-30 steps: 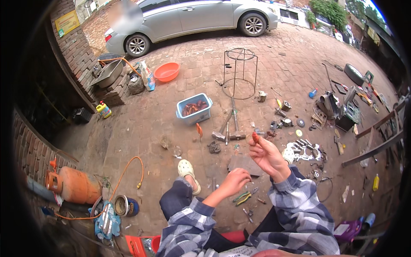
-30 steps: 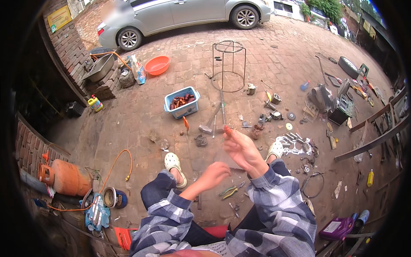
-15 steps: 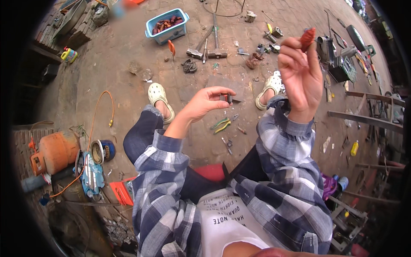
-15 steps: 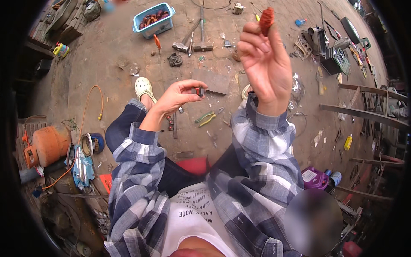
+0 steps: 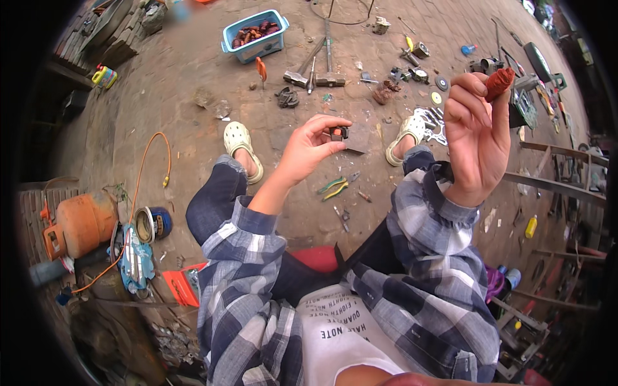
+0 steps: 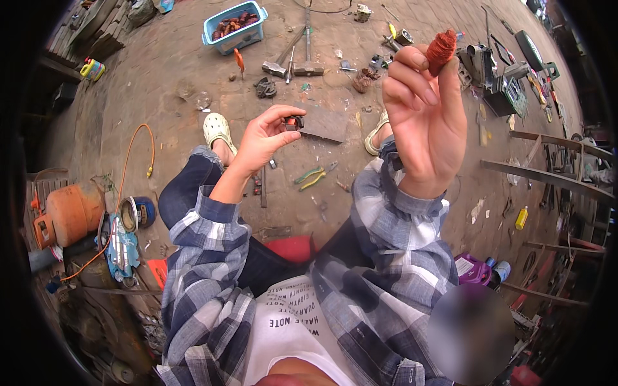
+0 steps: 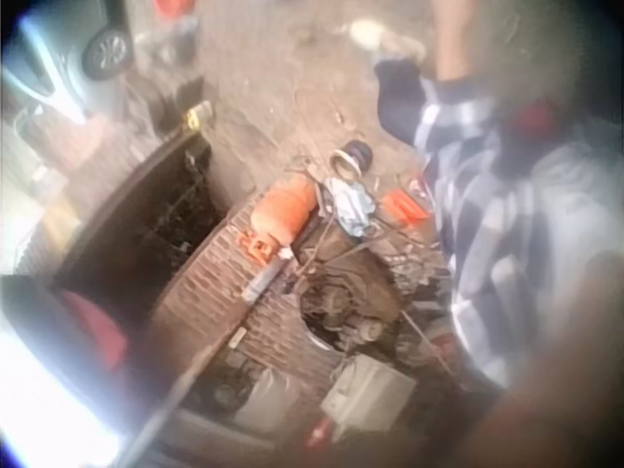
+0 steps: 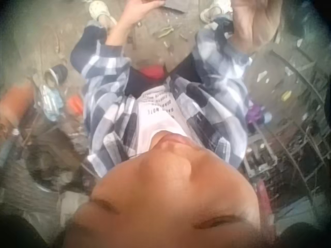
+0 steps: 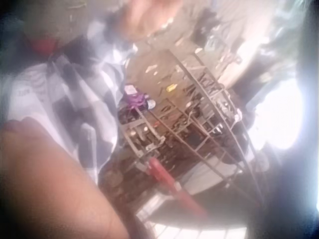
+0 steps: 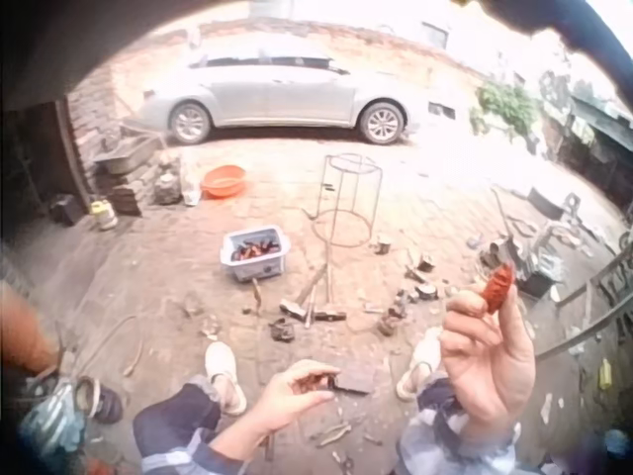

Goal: The person sits and peels the skin off several dates one by one, placing the peeled fruit into a nearby blue container. The hands handle each date individually, removing the outer layer and discarding the peel.

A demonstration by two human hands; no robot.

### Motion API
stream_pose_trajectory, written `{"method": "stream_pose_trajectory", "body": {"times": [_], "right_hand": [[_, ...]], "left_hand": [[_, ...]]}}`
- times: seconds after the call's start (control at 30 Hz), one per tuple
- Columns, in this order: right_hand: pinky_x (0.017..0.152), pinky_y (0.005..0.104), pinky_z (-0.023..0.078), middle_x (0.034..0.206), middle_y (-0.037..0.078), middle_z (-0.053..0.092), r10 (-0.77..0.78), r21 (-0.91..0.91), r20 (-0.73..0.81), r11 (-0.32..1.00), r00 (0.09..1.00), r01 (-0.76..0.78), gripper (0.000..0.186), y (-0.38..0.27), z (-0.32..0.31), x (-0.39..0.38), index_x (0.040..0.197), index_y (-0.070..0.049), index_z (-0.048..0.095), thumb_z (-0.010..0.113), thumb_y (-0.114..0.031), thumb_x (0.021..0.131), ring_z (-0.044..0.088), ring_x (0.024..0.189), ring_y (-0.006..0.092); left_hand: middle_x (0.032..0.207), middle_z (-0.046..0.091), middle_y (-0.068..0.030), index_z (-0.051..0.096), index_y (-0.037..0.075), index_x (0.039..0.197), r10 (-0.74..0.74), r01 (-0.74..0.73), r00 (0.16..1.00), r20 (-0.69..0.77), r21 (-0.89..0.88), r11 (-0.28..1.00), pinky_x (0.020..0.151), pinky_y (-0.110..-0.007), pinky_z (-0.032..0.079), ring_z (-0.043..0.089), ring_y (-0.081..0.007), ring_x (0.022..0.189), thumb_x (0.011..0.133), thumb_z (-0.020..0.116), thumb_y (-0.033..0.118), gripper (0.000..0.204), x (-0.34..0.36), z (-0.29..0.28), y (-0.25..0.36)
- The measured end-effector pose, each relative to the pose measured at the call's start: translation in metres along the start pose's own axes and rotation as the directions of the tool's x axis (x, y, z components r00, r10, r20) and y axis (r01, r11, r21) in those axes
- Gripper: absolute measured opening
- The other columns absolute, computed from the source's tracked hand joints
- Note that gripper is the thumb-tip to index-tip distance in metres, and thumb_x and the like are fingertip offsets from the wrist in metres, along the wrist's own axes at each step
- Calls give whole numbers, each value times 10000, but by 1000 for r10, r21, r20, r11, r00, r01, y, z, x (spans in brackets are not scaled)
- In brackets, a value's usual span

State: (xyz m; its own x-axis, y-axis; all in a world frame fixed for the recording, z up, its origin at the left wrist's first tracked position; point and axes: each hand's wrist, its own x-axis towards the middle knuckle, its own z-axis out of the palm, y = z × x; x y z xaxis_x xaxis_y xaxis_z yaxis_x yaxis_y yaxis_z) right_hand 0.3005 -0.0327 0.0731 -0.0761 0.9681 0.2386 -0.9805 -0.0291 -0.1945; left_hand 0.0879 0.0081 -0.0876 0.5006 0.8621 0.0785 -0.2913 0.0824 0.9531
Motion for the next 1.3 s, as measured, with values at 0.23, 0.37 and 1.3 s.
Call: {"method": "stream_pose_trajectory", "body": {"times": [0.23, 0.37, 1.3], "right_hand": [[623, 234, 310, 888, 37, 369, -10, -45, -11, 999, 1000, 10, 174, 1, 4, 0, 1032, -22, 411, 527, -110, 938, 379, 647, 67], [624, 235, 310, 888, 36, 368, -3, -27, -17, 1000, 1000, 2, 180, 3, 5, 0, 1031, -23, 409, 532, -113, 936, 380, 648, 67], [623, 226, 297, 892, 32, 374, 12, -59, 9, 998, 1000, -12, 205, 3, 5, -4, 1056, -16, 429, 526, -159, 946, 367, 653, 52]], "left_hand": [[992, 559, -21, 625, 57, 1071, 140, -137, 990, 17, 352, 926, 701, -225, 448, 533, -95, 846, 740, 657, -64, 354, -1, 0, 2], [937, 579, -39, 632, 88, 1062, 318, -278, 947, 48, 617, 736, 658, -255, 450, 543, -144, 766, 730, 679, -15, 351, -3, 4, -2], [760, 596, -64, 607, 18, 858, -19, 139, 959, -282, 410, 902, 594, -275, 465, 573, -151, 656, 724, 769, 229, 299, -2, -3, -7]]}}
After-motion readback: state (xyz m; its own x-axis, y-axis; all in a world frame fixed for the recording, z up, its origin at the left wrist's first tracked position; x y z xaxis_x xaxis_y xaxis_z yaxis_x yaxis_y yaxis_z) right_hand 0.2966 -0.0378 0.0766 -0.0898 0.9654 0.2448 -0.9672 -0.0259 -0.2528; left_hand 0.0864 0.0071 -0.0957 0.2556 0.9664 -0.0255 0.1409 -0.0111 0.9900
